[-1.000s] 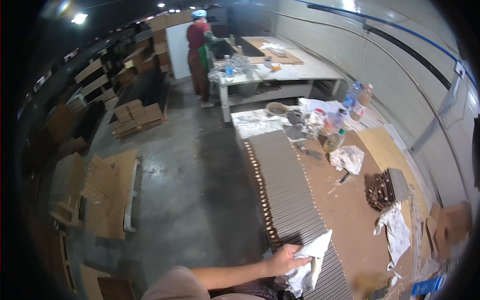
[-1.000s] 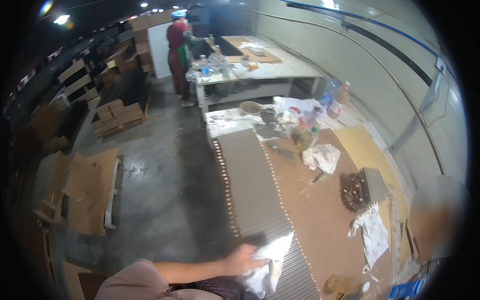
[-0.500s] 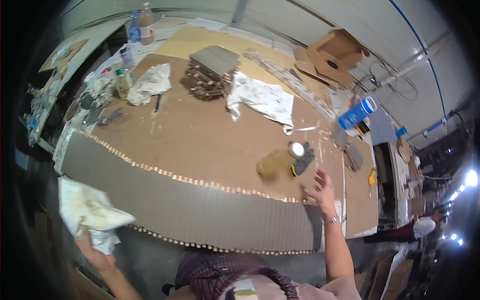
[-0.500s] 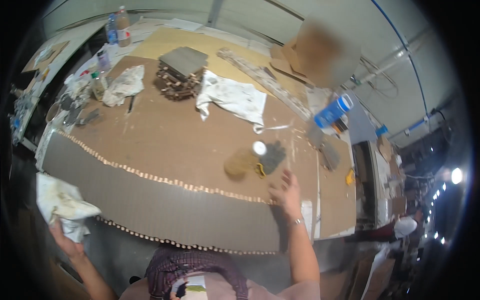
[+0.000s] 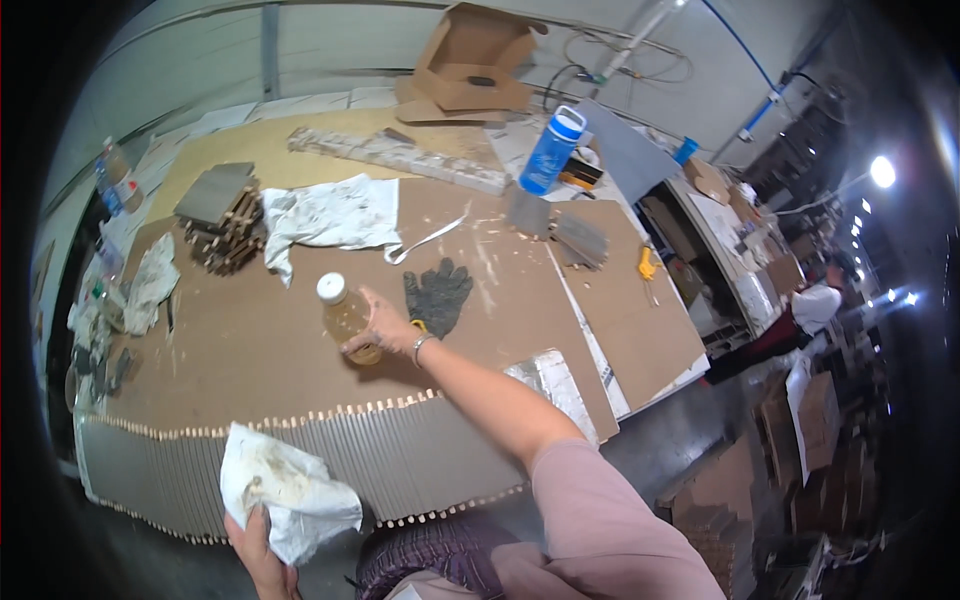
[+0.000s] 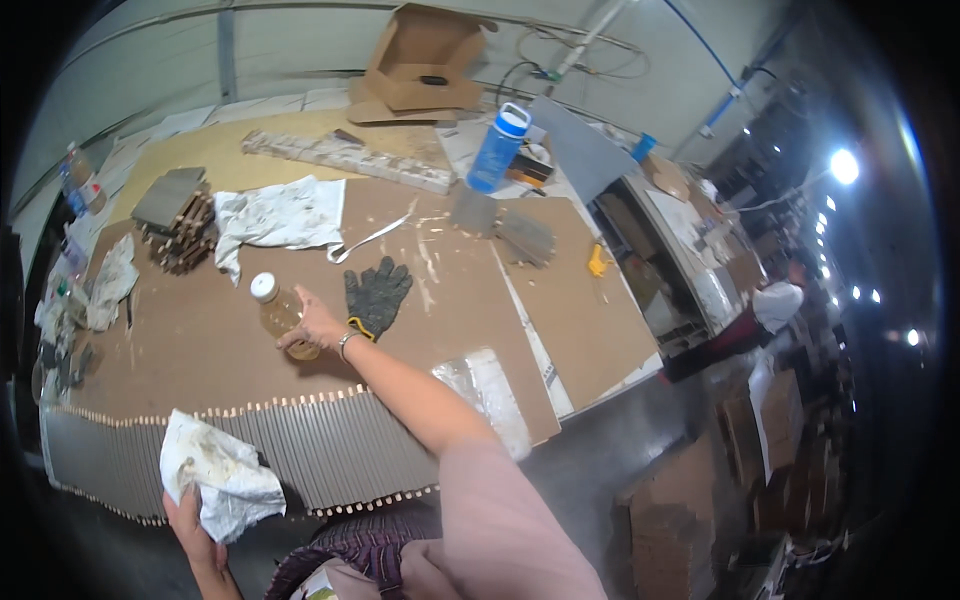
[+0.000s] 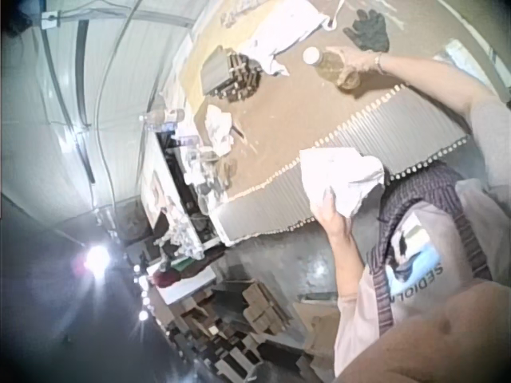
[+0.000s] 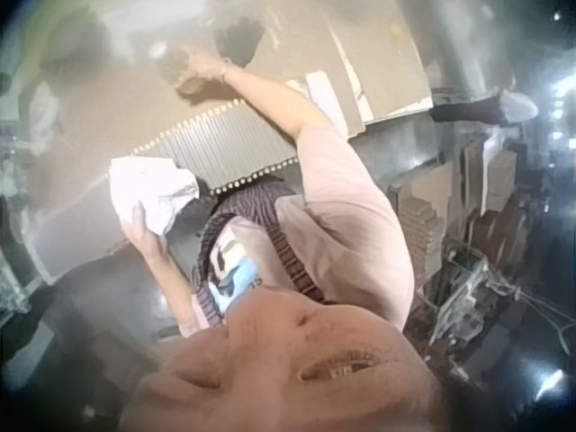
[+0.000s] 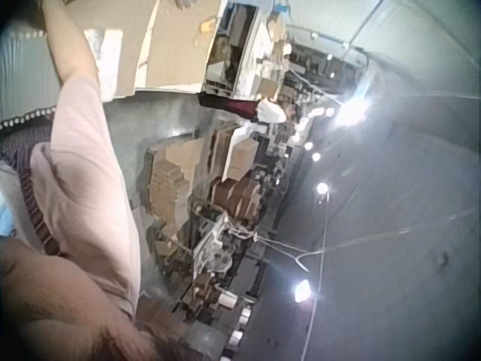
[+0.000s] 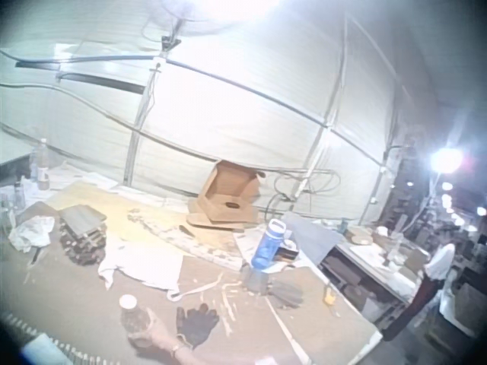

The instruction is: The person cleans a row of wooden bamboo-like furniture parts by applying liquid from a bottle onto a cloth and wiping the surfaces, then uses a screwdriver to separate individual pieces from the row.

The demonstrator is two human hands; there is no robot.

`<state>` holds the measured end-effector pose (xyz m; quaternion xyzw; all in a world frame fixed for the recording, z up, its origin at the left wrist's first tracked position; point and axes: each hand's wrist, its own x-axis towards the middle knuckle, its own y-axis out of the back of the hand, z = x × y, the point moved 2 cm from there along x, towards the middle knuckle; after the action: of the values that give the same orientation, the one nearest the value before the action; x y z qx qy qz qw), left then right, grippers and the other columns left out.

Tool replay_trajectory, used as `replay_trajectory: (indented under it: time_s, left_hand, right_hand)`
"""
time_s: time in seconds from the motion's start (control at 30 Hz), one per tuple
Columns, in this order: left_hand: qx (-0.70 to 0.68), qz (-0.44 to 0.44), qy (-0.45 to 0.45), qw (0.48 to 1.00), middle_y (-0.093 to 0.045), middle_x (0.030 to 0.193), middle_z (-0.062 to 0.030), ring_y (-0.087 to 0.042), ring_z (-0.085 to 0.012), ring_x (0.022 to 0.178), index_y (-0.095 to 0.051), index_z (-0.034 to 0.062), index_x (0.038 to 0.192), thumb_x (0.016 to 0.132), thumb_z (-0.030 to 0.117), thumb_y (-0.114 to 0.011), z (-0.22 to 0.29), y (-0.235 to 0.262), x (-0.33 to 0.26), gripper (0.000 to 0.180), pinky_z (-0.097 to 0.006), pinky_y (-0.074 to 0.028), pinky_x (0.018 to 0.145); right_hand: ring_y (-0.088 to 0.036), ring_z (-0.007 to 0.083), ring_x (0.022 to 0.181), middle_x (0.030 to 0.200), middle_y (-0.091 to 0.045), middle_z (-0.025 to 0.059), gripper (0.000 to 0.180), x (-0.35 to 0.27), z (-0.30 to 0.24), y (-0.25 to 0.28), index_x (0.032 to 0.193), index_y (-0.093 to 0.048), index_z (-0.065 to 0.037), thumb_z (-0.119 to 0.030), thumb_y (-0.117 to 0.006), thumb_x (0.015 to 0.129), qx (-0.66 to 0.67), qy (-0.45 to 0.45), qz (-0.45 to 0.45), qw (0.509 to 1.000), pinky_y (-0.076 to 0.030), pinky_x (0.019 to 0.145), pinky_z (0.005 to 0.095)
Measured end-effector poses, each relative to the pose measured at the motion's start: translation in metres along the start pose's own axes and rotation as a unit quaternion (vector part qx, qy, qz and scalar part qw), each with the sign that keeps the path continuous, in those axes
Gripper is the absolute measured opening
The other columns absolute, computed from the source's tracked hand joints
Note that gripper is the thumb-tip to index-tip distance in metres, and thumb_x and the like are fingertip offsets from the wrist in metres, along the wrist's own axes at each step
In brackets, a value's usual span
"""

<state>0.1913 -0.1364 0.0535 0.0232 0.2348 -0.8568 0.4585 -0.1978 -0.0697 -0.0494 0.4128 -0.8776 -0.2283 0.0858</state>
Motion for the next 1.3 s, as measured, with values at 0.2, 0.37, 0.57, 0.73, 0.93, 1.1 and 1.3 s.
replay_trajectory:
  time_s: [0.2,0.37,0.57,0.73,0.93,1.1,1.3]
  left_hand:
    - [-0.034,-0.078,0.056,0.995,-0.063,0.128,-0.0190,-0.065,-0.0293,0.114,-0.049,-0.0079,0.136,0.091,0.004,-0.049,-0.015,-0.026,0.027,0.047,-0.041,-0.052,0.099]
    - [-0.084,-0.081,0.068,0.991,-0.061,0.130,-0.0169,-0.063,-0.0266,0.117,-0.045,-0.0044,0.140,0.094,-0.004,-0.047,-0.025,-0.031,0.031,0.046,-0.041,-0.051,0.101]
    - [-0.091,-0.120,0.064,0.986,-0.060,0.130,-0.0155,-0.063,-0.0252,0.118,-0.044,-0.0030,0.142,0.093,-0.008,-0.047,-0.035,-0.037,0.037,0.049,-0.040,-0.051,0.102]
    - [-0.089,-0.146,0.080,0.982,-0.060,0.131,-0.0163,-0.063,-0.0256,0.118,-0.043,-0.0032,0.145,0.089,-0.011,-0.047,-0.041,-0.045,0.038,0.057,-0.040,-0.051,0.102]
    - [-0.132,-0.144,0.105,0.975,-0.063,0.128,-0.0171,-0.065,-0.0263,0.114,-0.044,-0.0048,0.144,0.086,-0.012,-0.046,-0.050,-0.047,0.044,0.058,-0.040,-0.053,0.100]
    - [-0.135,-0.128,0.097,0.978,-0.065,0.123,-0.0157,-0.068,-0.0246,0.109,-0.049,-0.0051,0.139,0.087,-0.012,-0.045,-0.047,-0.050,0.044,0.052,-0.038,-0.055,0.096]
    - [-0.140,-0.127,0.110,0.976,-0.065,0.124,-0.0164,-0.068,-0.0249,0.109,-0.049,-0.0048,0.139,0.088,-0.012,-0.046,-0.044,-0.048,0.044,0.052,-0.038,-0.055,0.097]
  right_hand:
    - [-0.057,0.0226,0.118,0.126,-0.060,0.0143,0.098,-0.038,-0.075,0.037,0.140,-0.045,0.003,-0.022,-0.092,0.058,0.181,0.033,-0.079,0.980,-0.050,0.099,0.0358]
    - [-0.063,0.0269,0.108,0.117,-0.064,0.0159,0.084,-0.072,-0.115,0.038,0.126,-0.057,0.002,-0.018,-0.088,0.050,-0.029,0.120,-0.116,0.986,-0.050,0.096,0.0362]
    - [-0.066,0.0337,0.105,0.114,-0.069,0.0178,0.079,-0.095,-0.135,0.028,0.124,-0.060,-0.001,-0.017,-0.085,0.052,-0.186,0.167,-0.174,0.953,-0.052,0.093,0.0383]
    - [-0.062,0.0325,0.093,0.098,-0.065,0.0123,0.054,-0.095,-0.117,0.010,0.114,-0.063,-0.007,-0.017,-0.075,0.062,-0.275,0.241,-0.135,0.921,-0.045,0.085,0.0394]
    - [-0.061,0.0292,0.087,0.094,-0.064,0.0102,0.047,-0.087,-0.127,0.017,0.110,-0.064,-0.009,-0.016,-0.072,0.065,-0.393,0.286,-0.096,0.869,-0.044,0.082,0.0391]
    - [-0.064,0.0274,0.091,0.103,-0.068,0.0129,0.034,-0.085,-0.142,0.034,0.110,-0.067,-0.008,-0.025,-0.072,0.082,-0.351,0.283,-0.097,0.887,-0.047,0.084,0.0420]
    - [-0.066,0.0305,0.093,0.102,-0.070,0.0123,0.029,-0.094,-0.147,0.023,0.107,-0.069,-0.005,-0.028,-0.069,0.090,-0.343,0.298,-0.113,0.883,-0.051,0.082,0.0453]
